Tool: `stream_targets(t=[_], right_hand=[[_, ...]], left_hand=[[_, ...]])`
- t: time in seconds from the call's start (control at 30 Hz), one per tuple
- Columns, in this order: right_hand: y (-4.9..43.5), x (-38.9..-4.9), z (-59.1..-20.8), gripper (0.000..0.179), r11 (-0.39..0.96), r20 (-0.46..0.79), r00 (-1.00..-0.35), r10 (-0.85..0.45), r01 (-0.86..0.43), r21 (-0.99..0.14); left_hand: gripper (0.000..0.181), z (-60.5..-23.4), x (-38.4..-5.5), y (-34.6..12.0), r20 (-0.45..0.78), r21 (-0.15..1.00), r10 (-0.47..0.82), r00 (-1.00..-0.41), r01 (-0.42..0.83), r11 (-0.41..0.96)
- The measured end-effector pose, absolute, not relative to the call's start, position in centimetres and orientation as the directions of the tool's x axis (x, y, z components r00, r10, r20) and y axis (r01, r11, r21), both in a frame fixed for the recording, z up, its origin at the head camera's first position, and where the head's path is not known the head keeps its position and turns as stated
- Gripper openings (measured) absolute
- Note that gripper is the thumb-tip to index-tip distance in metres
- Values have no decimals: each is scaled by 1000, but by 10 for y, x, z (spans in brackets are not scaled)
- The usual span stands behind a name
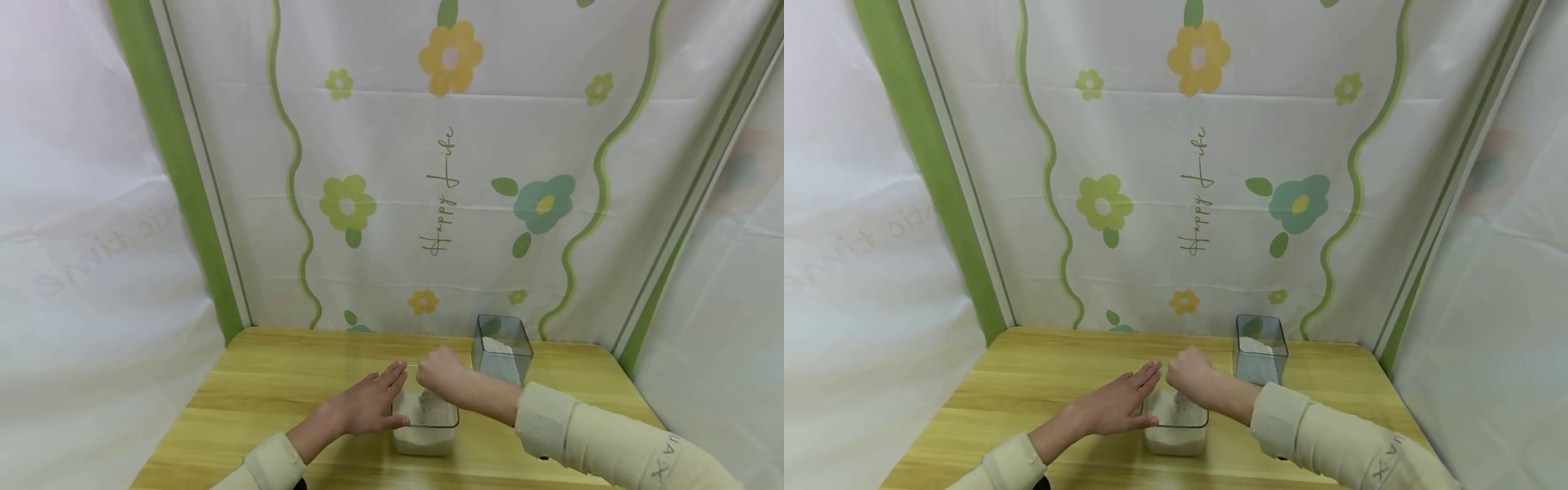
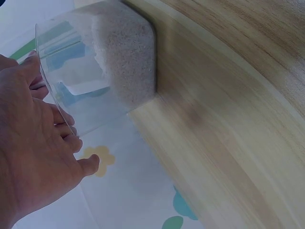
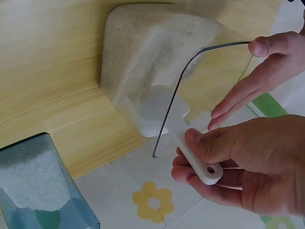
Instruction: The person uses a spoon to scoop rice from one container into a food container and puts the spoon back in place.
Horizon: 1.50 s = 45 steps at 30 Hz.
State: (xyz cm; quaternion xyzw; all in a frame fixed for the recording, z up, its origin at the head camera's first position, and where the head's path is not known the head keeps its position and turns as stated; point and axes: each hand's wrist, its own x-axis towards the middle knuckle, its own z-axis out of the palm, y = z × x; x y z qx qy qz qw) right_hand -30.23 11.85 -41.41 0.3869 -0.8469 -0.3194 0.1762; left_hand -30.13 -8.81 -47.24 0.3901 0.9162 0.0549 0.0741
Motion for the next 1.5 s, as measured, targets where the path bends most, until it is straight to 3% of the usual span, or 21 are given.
stream_targets(t=[0.13,0.3,0.8,1.13,1.33,1.5], right_hand=[[115,-298,-415,28,521,20,-693,-720,-522,676],[115,-296,-414,29,536,62,-698,-713,-486,690],[111,-300,-418,26,403,35,-578,-815,-523,751],[120,-306,-413,25,374,1,-526,-850,-602,706],[121,-307,-405,23,408,-123,-585,-801,-685,604],[123,-307,-397,31,534,-278,-670,-688,-727,431]], left_hand=[[88,-472,-300,-88,-94,157,727,-680,711,686],[90,-469,-299,-88,-82,139,726,-683,714,687],[88,-467,-298,-89,-63,116,725,-686,716,688],[89,-467,-299,-88,-92,97,718,-690,712,696],[89,-467,-297,-88,-94,78,717,-691,713,697],[88,-467,-297,-87,-95,67,715,-692,712,699]])
